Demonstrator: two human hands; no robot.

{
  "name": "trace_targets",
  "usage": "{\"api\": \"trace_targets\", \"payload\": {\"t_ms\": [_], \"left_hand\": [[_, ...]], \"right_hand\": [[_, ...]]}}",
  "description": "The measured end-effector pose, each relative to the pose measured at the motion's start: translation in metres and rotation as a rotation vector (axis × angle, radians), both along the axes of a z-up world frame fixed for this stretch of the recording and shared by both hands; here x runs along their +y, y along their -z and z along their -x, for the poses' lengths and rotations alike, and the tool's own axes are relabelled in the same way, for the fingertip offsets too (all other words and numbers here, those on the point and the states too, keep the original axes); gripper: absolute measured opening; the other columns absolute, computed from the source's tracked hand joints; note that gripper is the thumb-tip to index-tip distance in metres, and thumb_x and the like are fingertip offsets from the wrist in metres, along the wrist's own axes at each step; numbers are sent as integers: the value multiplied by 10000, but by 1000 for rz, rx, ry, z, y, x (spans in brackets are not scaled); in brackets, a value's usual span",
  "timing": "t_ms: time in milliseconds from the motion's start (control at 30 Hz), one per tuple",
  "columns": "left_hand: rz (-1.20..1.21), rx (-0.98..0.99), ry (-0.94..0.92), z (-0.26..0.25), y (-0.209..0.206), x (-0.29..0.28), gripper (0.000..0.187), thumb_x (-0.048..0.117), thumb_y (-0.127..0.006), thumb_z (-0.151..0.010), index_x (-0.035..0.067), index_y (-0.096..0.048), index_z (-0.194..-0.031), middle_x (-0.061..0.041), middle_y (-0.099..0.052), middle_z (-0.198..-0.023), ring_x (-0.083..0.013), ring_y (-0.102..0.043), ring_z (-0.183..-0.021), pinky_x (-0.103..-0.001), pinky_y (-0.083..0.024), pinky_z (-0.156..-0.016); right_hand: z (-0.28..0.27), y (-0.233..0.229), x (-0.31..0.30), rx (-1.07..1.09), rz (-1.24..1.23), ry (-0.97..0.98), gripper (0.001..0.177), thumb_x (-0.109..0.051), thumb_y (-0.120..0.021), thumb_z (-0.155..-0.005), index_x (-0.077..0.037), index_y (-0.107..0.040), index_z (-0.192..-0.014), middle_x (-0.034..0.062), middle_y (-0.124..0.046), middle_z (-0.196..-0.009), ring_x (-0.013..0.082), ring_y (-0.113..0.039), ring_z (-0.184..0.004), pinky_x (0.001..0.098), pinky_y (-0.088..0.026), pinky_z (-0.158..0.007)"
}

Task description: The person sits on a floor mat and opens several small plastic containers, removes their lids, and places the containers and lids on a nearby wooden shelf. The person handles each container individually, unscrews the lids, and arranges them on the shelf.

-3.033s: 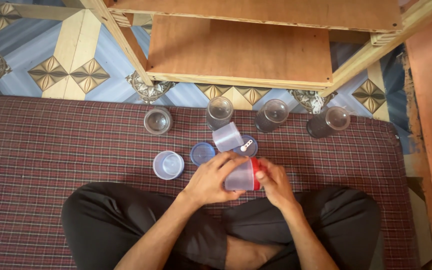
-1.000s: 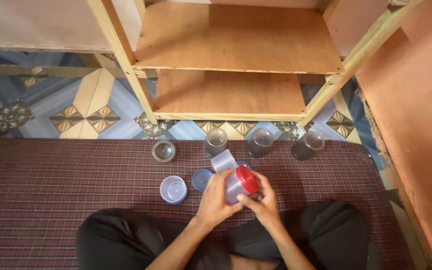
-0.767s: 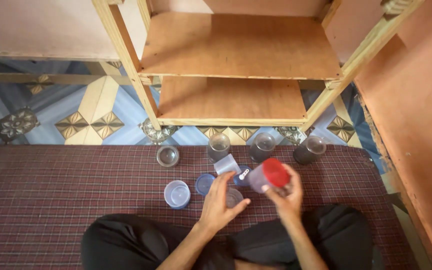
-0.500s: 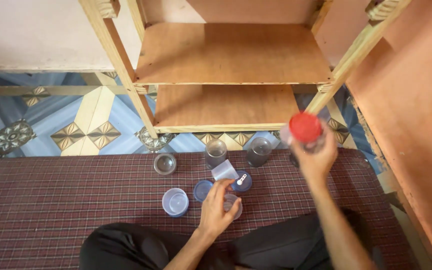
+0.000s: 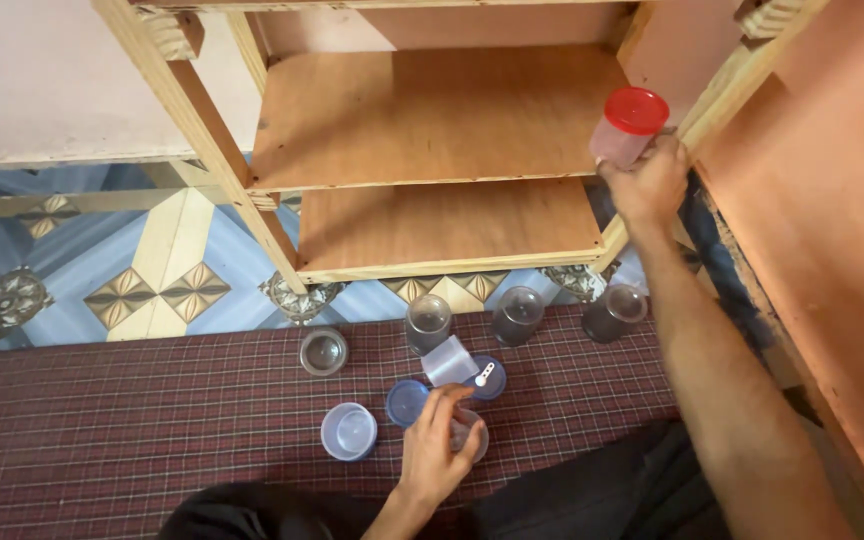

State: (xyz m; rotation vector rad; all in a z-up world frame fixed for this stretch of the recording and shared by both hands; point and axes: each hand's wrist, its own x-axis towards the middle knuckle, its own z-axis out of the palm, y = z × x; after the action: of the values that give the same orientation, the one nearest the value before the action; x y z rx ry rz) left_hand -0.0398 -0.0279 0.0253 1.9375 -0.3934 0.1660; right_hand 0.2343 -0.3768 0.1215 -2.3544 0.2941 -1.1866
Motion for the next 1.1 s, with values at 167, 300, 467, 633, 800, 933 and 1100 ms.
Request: {"api": "trace_targets", "payload": {"t_ms": [167, 300, 467, 633, 800, 933, 1100], "left_hand": [[19, 86, 31, -7, 0, -1, 435, 147, -749, -847, 82, -604, -1252, -104, -645, -1225, -216, -763, -801, -358, -618, -627], [6, 97, -12, -9, 7, 2, 466, 154, -749, -859, 48, -577, -1280, -105, -679, -1146, -217, -760, -855, -355, -615, -663], [2, 126, -149, -9, 13, 8, 441, 188, -723, -896, 57, -593, -1296, -62, -741, -1120, -206, -780, -865, -347, -614, -693], [-311, 15, -29, -13, 13, 11, 573, 319, -821, -813, 66, -608, -1282, -94, -673, -1186, -318, -655, -1077, -440, -536, -905], [-563, 8, 82, -16, 4, -3, 838, 370, -904, -612, 44, -555, -1300, -188, -569, -1329, -393, -544, -1199, -508, -450, -946], [-700, 130, 192, -14, 6, -4, 890, 350, -918, -615, 53, -513, -1349, -193, -551, -1335, -383, -535, -1234, -502, -436, -1000], [-738, 185, 234, -14, 21, -7, 867, 292, -905, -658, 58, -504, -1390, -178, -567, -1279, -367, -549, -1208, -476, -471, -992]], "right_hand": [[11, 18, 4, -59, -33, -79, 570, -259, -959, -822, -19, -633, -1222, 152, -653, -1187, 338, -678, -1075, 461, -537, -949], [38, 35, 10, -177, -4, -153, 612, -134, -951, -842, 14, -604, -1324, 148, -621, -1217, 307, -638, -1092, 407, -525, -917], [172, 99, 51, -26, -107, -298, 297, -70, -826, -922, -23, -659, -1164, 50, -677, -1027, 132, -585, -843, 272, -456, -718], [278, 163, 102, 462, -434, -285, 193, -139, -823, -837, -84, -785, -1018, 65, -738, -777, 111, -623, -623, 265, -484, -560], [244, 157, 134, 596, -220, -429, 323, -235, -846, -769, -114, -744, -1050, 56, -732, -855, 211, -744, -776, 344, -595, -685], [213, 153, 156, 634, -43, -483, 513, -253, -877, -681, -92, -703, -1136, 107, -649, -1043, 301, -668, -952, 431, -563, -765], [213, 161, 159, 671, 36, -505, 458, -253, -838, -736, -130, -713, -1160, 88, -618, -1054, 302, -638, -1012, 439, -567, -802]]}}
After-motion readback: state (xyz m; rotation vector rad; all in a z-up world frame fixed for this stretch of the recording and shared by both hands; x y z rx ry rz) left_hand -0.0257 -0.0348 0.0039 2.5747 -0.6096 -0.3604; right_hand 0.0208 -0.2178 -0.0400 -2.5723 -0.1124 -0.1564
